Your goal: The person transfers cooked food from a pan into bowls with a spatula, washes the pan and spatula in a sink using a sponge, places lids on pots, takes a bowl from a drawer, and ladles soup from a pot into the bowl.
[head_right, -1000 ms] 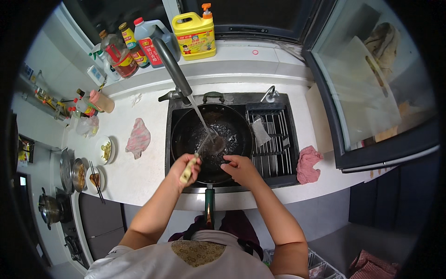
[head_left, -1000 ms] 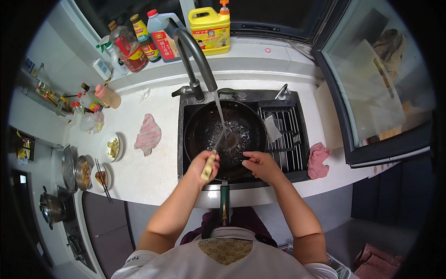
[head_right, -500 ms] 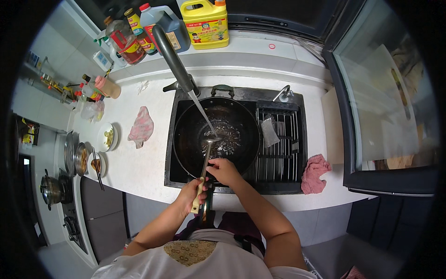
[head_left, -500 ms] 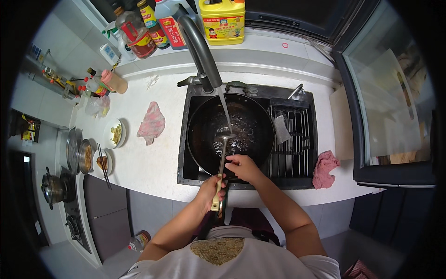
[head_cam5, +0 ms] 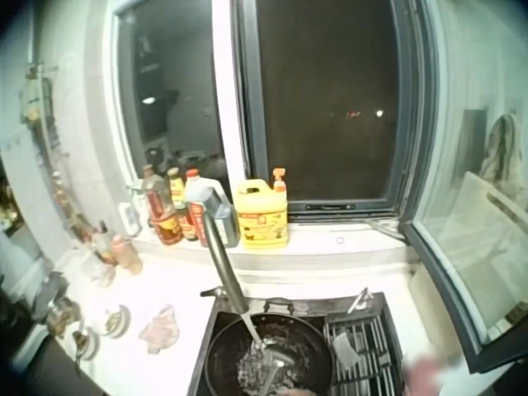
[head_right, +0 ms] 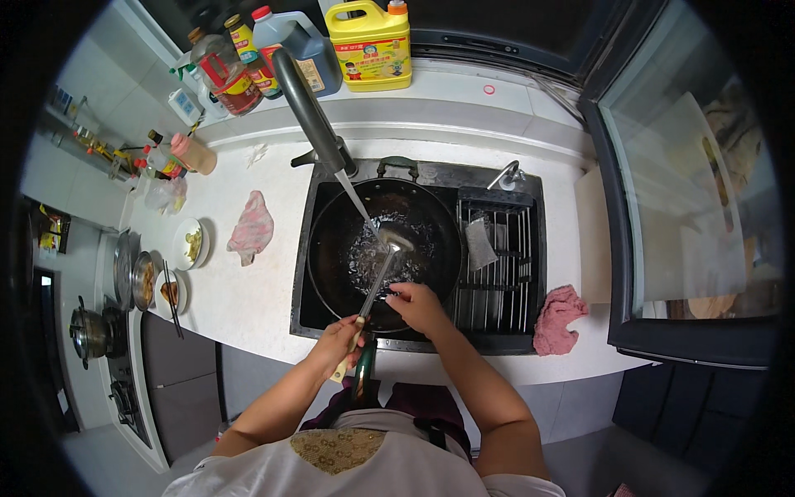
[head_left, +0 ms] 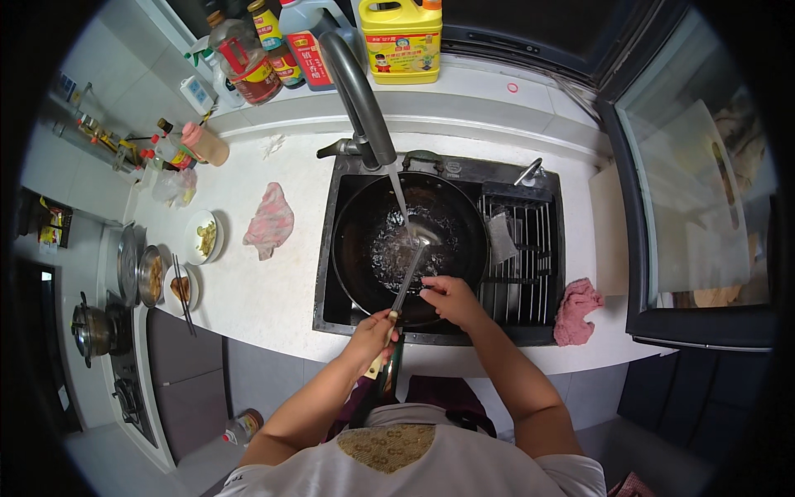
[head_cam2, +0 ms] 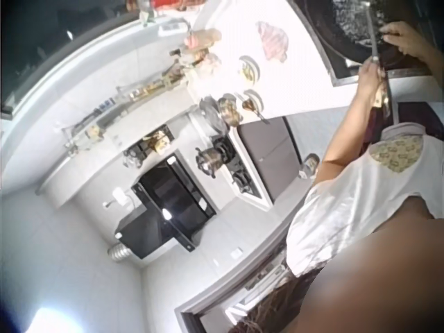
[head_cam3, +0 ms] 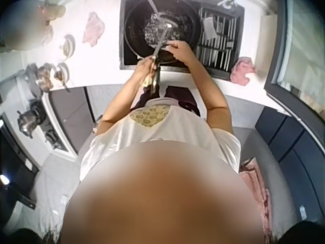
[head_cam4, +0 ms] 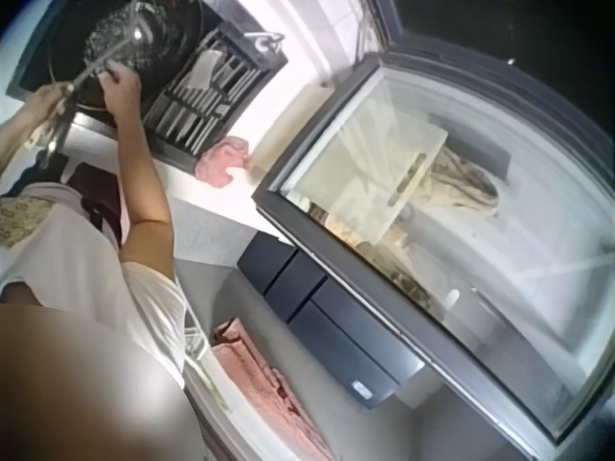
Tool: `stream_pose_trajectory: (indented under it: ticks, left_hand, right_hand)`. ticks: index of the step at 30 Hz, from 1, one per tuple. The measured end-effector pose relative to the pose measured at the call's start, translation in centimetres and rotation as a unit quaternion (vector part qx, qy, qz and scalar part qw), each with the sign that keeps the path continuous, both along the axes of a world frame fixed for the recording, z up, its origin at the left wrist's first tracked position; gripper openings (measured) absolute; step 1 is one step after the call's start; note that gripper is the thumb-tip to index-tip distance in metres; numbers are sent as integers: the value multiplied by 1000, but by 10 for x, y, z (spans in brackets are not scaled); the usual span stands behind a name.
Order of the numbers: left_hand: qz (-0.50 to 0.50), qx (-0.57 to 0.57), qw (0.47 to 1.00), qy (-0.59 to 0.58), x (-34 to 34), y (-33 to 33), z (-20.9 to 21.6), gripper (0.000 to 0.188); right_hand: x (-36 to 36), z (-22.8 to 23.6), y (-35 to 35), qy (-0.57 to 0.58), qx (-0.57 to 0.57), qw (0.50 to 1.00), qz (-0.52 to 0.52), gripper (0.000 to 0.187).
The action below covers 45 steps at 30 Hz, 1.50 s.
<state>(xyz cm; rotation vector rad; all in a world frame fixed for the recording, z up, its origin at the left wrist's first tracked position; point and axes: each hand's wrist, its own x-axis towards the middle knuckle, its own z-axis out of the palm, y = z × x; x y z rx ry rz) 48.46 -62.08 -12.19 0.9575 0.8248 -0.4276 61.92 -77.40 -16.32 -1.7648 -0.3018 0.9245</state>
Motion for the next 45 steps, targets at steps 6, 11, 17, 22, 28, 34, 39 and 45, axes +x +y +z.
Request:
stream_pose_trajectory:
  ticks: [6,11,17,22,28,34,39,45]
  left_hand:
    - [-3,28,1000,-5,-27,5,-19,27]
    - [30,31,999,16,-41,10,-12,32]
    - [33,-1,998,50,-40,5,-12,35]
    - [44,12,999,28,-42,5,-17,28]
    - [17,51,998,29,-38,6,-14,27]
    - [21,43,998,35,-29,2,-2,34]
    - [14,21,999,46,-24,8,8,35]
    - [17,25,998,50,-23,11,12,34]
  right_hand:
    - [9,6,-8,21,6,999,-35,33]
    - [67,-8,-39,-3,73,970,-232,16]
    - [137,-92,-88,-358,-362,856,-88,41]
    - [128,-123,-92,-318,-401,857,-66,48]
    - [133,-80,-105,-224,-195,901,-315,32]
    - [108,-7,-36,-2,61,964,-260,18]
    - [117,14,8,84,149,963,-208,22]
    - [183,84,53,349,312,853,-233,44]
